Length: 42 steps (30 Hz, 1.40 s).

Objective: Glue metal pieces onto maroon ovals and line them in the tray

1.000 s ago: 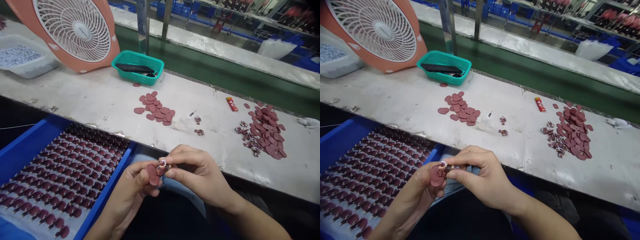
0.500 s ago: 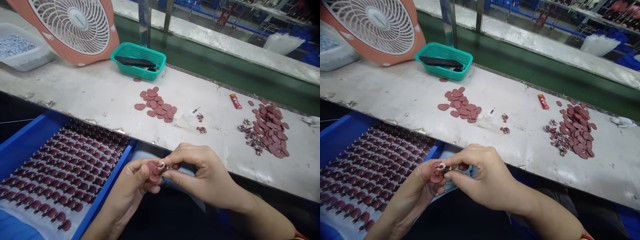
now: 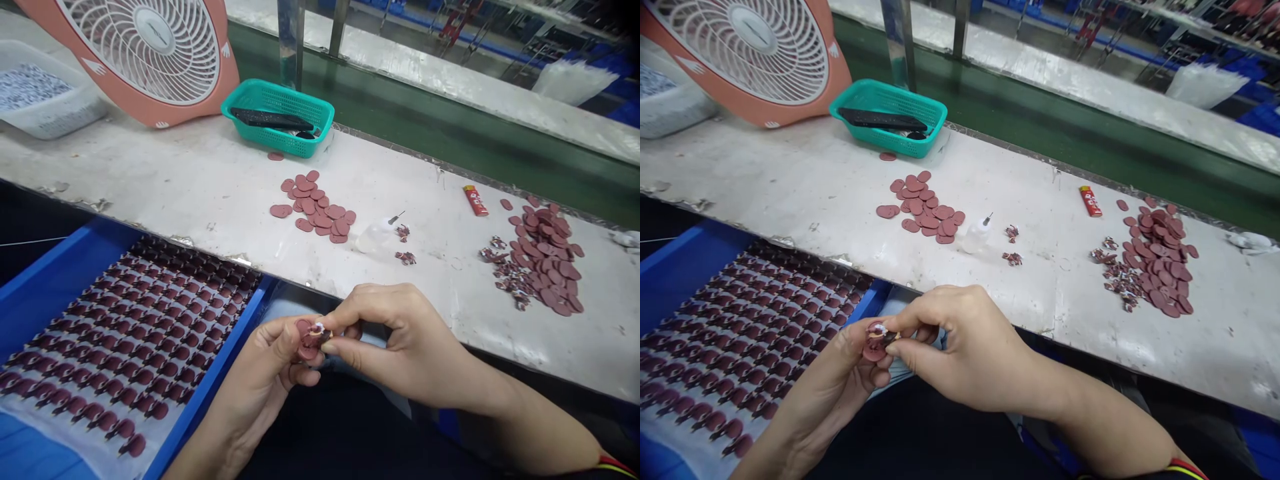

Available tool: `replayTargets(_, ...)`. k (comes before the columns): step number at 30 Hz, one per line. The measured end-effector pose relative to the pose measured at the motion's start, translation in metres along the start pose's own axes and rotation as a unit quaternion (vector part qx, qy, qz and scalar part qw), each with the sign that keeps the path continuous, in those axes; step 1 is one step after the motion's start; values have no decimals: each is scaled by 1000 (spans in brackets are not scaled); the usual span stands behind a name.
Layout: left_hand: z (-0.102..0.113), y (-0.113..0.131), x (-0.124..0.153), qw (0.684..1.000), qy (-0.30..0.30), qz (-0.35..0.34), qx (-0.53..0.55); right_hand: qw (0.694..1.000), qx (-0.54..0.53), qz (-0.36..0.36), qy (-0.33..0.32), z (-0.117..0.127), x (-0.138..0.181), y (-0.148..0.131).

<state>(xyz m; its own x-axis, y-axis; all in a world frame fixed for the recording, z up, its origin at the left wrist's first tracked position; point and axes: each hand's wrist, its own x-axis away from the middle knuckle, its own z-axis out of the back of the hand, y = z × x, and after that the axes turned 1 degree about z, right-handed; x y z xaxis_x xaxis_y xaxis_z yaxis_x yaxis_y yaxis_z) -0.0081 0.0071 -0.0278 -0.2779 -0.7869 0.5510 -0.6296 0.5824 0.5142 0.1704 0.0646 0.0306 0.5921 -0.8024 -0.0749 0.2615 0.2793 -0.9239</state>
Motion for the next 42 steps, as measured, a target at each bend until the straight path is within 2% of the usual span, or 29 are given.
replayTargets(11, 1, 1, -2, 1000, -7, 7, 0, 999, 27, 6, -20, 3, -2, -1)
replayTargets(19, 3, -1, 0, 1000, 18, 2, 3, 992, 98, 66, -40, 4, -4, -6)
replayTargets(27, 6, -1, 4, 1000, 4, 2, 8, 990, 103, 95, -33, 0, 2, -6)
replayTargets(42, 4, 1, 10, 1000, 2, -6, 4, 989, 102, 88, -62, -2, 1, -10)
